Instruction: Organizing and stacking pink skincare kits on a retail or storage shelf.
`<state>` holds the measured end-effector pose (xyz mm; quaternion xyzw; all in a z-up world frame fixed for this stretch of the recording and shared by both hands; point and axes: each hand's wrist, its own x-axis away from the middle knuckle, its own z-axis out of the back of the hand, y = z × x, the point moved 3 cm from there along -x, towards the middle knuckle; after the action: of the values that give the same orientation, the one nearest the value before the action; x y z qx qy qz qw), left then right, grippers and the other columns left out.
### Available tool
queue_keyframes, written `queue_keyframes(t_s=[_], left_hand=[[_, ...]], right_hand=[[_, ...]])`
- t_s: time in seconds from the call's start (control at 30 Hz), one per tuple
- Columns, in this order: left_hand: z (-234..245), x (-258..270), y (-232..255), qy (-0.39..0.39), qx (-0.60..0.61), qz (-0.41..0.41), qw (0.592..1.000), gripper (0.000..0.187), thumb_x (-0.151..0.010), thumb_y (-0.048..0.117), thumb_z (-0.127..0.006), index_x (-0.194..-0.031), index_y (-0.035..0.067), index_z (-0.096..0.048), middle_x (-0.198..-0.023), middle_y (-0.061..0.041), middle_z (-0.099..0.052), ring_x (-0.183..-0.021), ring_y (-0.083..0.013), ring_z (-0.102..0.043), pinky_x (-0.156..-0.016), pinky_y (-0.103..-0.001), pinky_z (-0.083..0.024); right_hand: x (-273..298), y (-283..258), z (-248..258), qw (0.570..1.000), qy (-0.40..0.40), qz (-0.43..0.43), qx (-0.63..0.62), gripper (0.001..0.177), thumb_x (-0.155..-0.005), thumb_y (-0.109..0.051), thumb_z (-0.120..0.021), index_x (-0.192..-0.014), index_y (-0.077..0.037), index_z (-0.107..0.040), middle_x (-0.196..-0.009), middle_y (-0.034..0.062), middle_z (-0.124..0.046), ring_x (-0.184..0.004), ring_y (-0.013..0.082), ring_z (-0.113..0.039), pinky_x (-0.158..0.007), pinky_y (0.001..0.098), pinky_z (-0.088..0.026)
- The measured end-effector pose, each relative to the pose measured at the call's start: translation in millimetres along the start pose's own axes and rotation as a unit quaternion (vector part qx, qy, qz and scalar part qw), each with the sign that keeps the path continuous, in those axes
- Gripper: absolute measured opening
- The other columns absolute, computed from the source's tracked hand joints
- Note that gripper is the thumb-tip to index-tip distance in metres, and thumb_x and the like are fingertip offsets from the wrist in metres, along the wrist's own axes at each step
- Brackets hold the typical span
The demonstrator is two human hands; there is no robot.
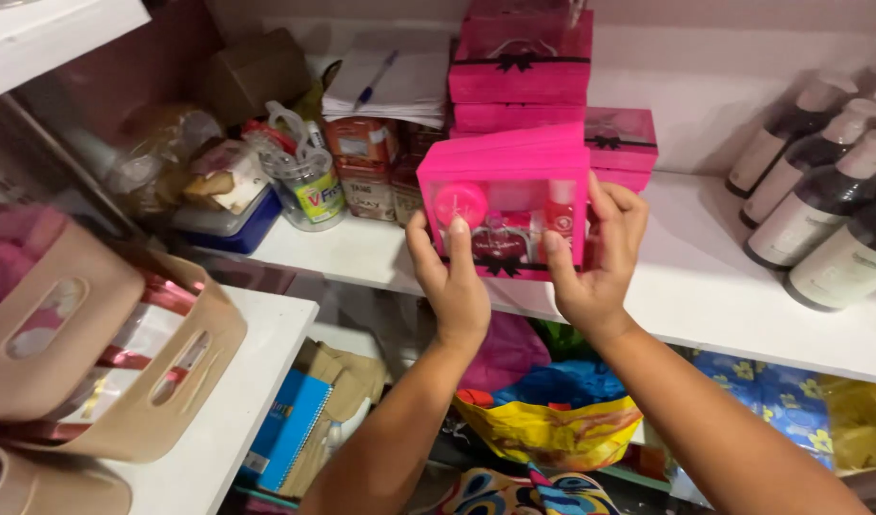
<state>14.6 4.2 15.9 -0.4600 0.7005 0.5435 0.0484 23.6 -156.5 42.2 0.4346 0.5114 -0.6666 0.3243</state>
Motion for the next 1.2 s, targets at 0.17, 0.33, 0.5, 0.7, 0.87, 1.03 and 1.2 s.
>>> queue_keyframes(t_s=[0.17,0.33,0.5,0.7,0.87,1.03,1.2], left_hand=[[-30,33,-9,-0.02,-0.066,-0.026,0.997,0.045,-0.107,0.024,-0.057,-0.14,-0.004,-0.042,-0.134,-0.017,-0.053,-0.124,-0.0253,-0.051,-0.111,-0.038,-0.039],[-61,58,-35,-0.03,-0.102,-0.018,0.994,0.048,-0.107,0.026,-0.06,-0.139,-0.005,-0.041,-0.133,-0.02,-0.049,-0.126,-0.0291,-0.049,-0.113,-0.041,-0.037],[-95,71,-51,-0.057,-0.154,-0.022,0.986,0.047,-0.105,0.025,-0.063,-0.136,-0.005,-0.044,-0.131,-0.022,-0.051,-0.124,-0.0355,-0.049,-0.11,-0.047,-0.037],[-126,74,-58,-0.117,-0.15,-0.028,0.981,0.064,-0.092,0.017,-0.069,-0.148,-0.002,-0.044,-0.134,-0.022,-0.052,-0.128,-0.0392,-0.048,-0.114,-0.05,-0.034],[-147,72,-88,-0.139,-0.176,-0.019,0.974,0.078,-0.086,0.016,-0.074,-0.154,0.001,-0.039,-0.138,-0.022,-0.052,-0.132,-0.0406,-0.046,-0.116,-0.052,-0.033],[-162,69,-134,-0.168,-0.204,-0.039,0.964,0.098,-0.078,0.018,-0.083,-0.159,0.0,-0.03,-0.148,-0.027,-0.046,-0.137,-0.046,-0.035,-0.118,-0.054,-0.027],[-172,52,-130,-0.18,-0.229,-0.063,0.955,0.12,-0.067,0.022,-0.091,-0.159,0.001,-0.017,-0.153,-0.032,-0.039,-0.14,-0.0476,-0.033,-0.118,-0.055,-0.023]], right_hand=[[2,23,38,0.999,0.015,0.012,0.048,0.047,-0.102,-0.015,-0.069,-0.143,0.002,-0.054,-0.136,0.0153,-0.049,-0.127,0.0267,-0.049,-0.115,0.0343,-0.039],[10,53,71,0.998,0.018,-0.021,0.05,0.042,-0.103,-0.017,-0.069,-0.139,0.002,-0.057,-0.129,0.0134,-0.05,-0.124,0.0244,-0.05,-0.114,0.0328,-0.039],[22,90,100,0.993,0.049,-0.103,0.017,0.037,-0.103,-0.014,-0.069,-0.133,0.003,-0.059,-0.129,0.01,-0.049,-0.123,0.019,-0.051,-0.114,0.0312,-0.042],[25,150,121,0.947,0.151,-0.226,-0.172,0.03,-0.099,-0.007,-0.069,-0.126,0.002,-0.061,-0.119,0.0055,-0.064,-0.108,0.0131,-0.063,-0.1,0.0275,-0.05],[18,189,128,0.904,0.181,-0.286,-0.262,0.022,-0.098,-0.004,-0.068,-0.119,0.002,-0.064,-0.103,0.0061,-0.069,-0.09,0.0135,-0.065,-0.082,0.0277,-0.053],[7,214,130,0.882,0.196,-0.327,-0.278,0.019,-0.094,-0.002,-0.066,-0.112,0.003,-0.067,-0.099,0.0062,-0.071,-0.085,0.0147,-0.067,-0.078,0.0281,-0.055],[-10,243,129,0.883,0.179,-0.316,-0.295,0.014,-0.093,0.001,-0.067,-0.106,0.003,-0.068,-0.094,0.0111,-0.074,-0.082,0.0185,-0.07,-0.077,0.0295,-0.056]])
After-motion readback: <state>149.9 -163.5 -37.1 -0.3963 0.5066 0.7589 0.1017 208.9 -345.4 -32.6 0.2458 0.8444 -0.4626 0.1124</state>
